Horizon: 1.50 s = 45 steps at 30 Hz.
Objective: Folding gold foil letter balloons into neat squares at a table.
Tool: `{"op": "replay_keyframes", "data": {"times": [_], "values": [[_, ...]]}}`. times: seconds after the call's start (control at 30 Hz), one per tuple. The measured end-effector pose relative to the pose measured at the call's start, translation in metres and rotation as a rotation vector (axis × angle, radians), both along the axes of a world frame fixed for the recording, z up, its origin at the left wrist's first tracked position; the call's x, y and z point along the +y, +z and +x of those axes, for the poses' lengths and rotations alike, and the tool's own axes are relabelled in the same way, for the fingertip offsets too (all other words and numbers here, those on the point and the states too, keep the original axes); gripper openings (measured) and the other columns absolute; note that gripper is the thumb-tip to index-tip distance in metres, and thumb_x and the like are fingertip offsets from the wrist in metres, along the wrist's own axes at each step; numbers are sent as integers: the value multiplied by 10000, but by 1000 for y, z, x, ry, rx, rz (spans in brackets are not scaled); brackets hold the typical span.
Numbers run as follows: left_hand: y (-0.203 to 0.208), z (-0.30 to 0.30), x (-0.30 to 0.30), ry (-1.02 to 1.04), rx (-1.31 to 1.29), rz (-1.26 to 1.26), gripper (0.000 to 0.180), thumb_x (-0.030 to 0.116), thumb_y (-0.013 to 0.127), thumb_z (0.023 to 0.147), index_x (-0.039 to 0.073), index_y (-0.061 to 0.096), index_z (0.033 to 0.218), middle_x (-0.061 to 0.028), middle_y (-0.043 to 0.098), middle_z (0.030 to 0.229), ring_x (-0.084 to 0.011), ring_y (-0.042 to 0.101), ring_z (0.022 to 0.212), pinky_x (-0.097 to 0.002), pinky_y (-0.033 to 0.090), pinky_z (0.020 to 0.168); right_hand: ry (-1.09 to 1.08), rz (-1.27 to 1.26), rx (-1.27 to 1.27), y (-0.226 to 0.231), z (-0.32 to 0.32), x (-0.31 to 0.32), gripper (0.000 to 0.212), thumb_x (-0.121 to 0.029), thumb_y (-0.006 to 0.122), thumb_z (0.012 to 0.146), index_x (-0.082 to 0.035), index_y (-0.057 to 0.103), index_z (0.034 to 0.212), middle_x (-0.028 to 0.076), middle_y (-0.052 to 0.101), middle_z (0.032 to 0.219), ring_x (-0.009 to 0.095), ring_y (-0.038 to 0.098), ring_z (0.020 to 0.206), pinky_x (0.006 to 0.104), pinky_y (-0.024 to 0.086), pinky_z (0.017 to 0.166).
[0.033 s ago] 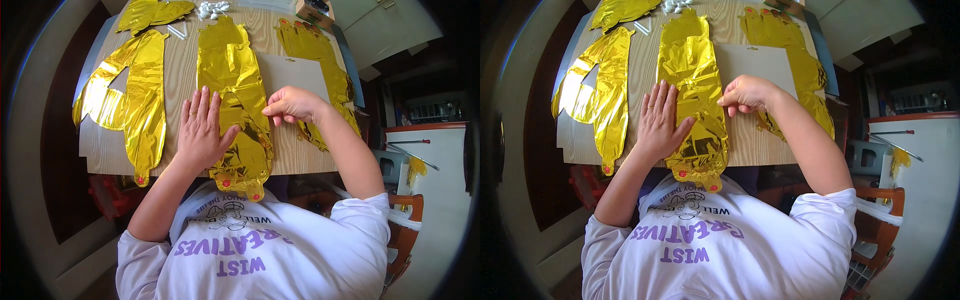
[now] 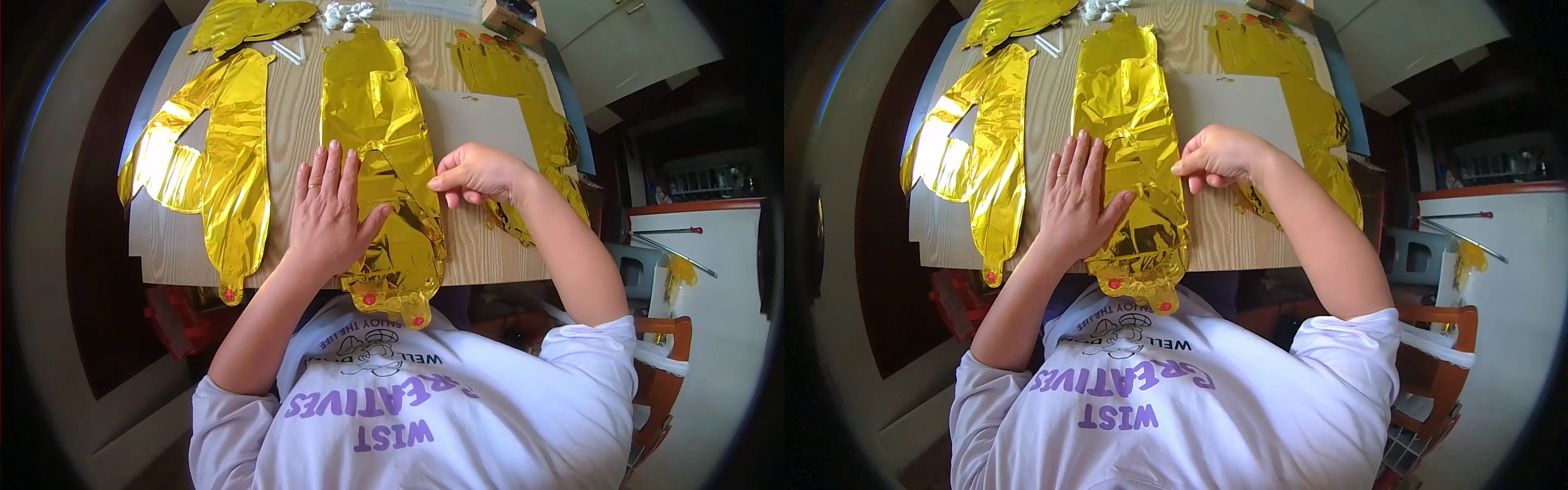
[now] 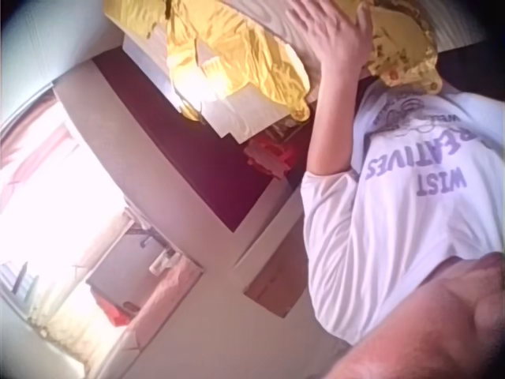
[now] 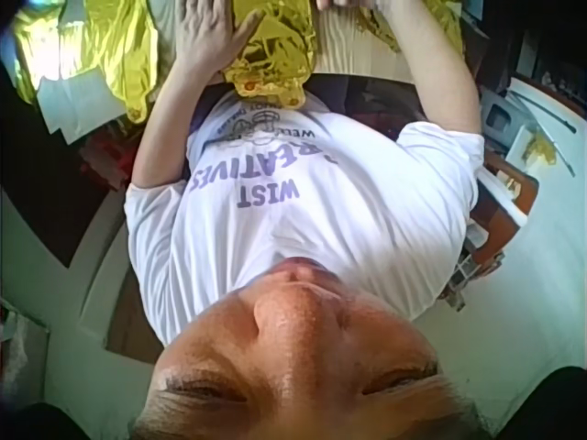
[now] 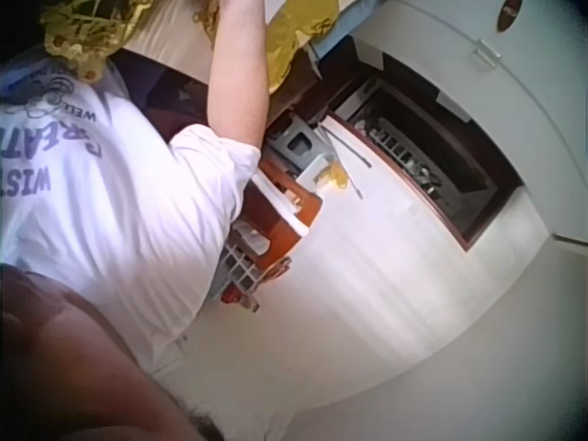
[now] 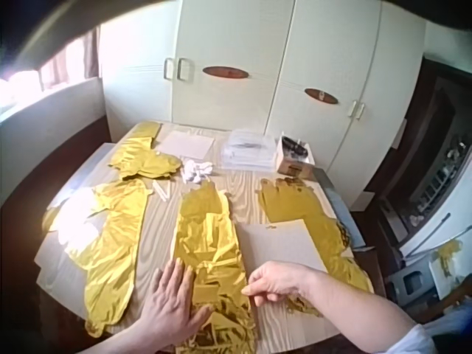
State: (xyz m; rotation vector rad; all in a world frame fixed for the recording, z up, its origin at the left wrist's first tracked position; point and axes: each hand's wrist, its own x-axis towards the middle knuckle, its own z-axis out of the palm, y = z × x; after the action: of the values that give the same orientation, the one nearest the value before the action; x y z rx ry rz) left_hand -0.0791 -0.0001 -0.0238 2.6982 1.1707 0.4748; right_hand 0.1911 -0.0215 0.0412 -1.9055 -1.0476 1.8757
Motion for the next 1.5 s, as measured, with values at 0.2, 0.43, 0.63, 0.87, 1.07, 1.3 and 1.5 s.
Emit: {"op": "replay_keyframes", "data": {"times": [0.2,0.43,0.63,0.87,1.07,1.3,1.5], "values": [[0,0,0,-6,-1,-3,854,589,523,972,-21,342,1542,-273,284,1618,-420,230,1523,-528,145,1238,-17,48,-35,3,-7,-15,177,-185,714,953,-24,667,896,59,681,676,26,462,419,181,349,400],[1,1,0,-5,6,-5,860,600,514,973,-21,341,1543,-275,292,1615,-418,236,1522,-526,145,1238,-29,63,-103,2,-13,-22,189,-198,713,956,-24,669,897,59,684,677,26,470,425,181,355,402],[2,0,-1,7,21,3,856,606,514,978,5,327,1559,-259,293,1620,-406,245,1523,-512,153,1239,-23,23,23,3,-15,-41,172,-181,717,947,-19,671,910,69,696,692,31,483,435,177,366,416],[0,1,-1,-5,2,7,855,598,518,971,-28,360,1532,-268,306,1610,-413,242,1520,-527,144,1238,17,-15,54,5,-22,-59,164,-172,715,947,-27,664,891,68,697,690,31,485,437,178,365,418],[0,0,0,-6,7,14,854,591,528,968,-27,360,1532,-266,305,1611,-410,236,1523,-524,139,1240,-32,11,6,0,-24,-64,162,-171,715,948,-28,664,889,59,691,682,32,481,438,183,366,417],[0,1,0,-8,-1,13,855,590,528,968,-25,355,1535,-266,307,1610,-414,234,1522,-523,136,1240,-24,12,-10,1,-26,-70,174,-183,721,947,-24,670,897,56,692,684,30,481,440,188,374,418],[-3,0,0,-15,-13,25,847,586,527,970,-33,368,1526,-275,315,1603,-421,239,1519,-527,142,1238,-29,33,-57,0,-28,-76,181,-188,727,942,-24,676,885,45,681,669,29,484,445,195,377,414]]}}
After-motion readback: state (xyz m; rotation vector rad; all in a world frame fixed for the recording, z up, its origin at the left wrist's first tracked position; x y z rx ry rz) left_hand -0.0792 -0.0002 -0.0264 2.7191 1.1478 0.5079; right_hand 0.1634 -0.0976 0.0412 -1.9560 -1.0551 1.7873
